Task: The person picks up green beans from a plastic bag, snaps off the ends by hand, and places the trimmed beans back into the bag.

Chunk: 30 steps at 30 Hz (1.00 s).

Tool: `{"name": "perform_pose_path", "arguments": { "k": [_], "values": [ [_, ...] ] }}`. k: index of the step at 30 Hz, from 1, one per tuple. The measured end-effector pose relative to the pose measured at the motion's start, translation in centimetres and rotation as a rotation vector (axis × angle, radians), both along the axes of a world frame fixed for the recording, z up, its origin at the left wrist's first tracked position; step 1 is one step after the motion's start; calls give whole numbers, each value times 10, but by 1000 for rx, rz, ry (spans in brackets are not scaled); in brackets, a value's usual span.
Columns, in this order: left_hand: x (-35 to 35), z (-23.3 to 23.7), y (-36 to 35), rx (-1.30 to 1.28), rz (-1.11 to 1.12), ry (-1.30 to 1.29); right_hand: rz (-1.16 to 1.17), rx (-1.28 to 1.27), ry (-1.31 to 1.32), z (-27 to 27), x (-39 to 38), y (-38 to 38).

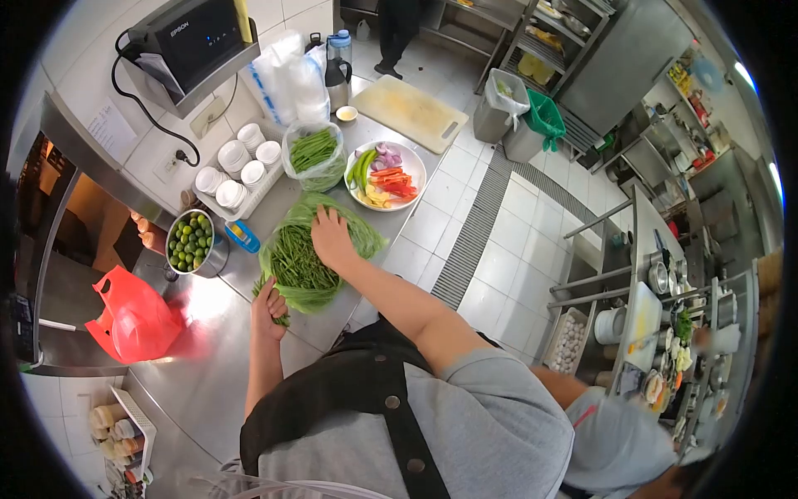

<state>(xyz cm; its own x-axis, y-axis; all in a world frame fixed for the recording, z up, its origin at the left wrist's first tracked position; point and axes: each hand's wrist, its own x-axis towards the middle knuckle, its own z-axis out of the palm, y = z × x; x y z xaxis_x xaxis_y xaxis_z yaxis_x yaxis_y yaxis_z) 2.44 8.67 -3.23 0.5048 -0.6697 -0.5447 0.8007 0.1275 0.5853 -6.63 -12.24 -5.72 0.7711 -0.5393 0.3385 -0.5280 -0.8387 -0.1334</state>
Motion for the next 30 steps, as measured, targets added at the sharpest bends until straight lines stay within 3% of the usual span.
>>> {"name": "perform_pose_path", "arguments": {
  "k": [5, 10, 13, 16, 24, 30],
  "values": [
    [-11, 6, -5, 51, -23, -41, 84, 167, 95, -17, -1, 9],
    [-8, 1, 9, 49, -19, -45, -33, 235, 73, -21, -20, 10],
    [-5, -2, 14, 5, 28, -9, 76, 294, 26, -26, -32, 0],
    [-6, -5, 12, -7, 65, 26, 70, 502, 20, -14, -36, -9],
    [-14, -6, 8, 2, 142, 123, 211, 531, -91, -11, -15, -29],
    [-47, 12, 19, 94, -100, 36, 402, 564, -73, -13, 34, -28]
  ]
}}
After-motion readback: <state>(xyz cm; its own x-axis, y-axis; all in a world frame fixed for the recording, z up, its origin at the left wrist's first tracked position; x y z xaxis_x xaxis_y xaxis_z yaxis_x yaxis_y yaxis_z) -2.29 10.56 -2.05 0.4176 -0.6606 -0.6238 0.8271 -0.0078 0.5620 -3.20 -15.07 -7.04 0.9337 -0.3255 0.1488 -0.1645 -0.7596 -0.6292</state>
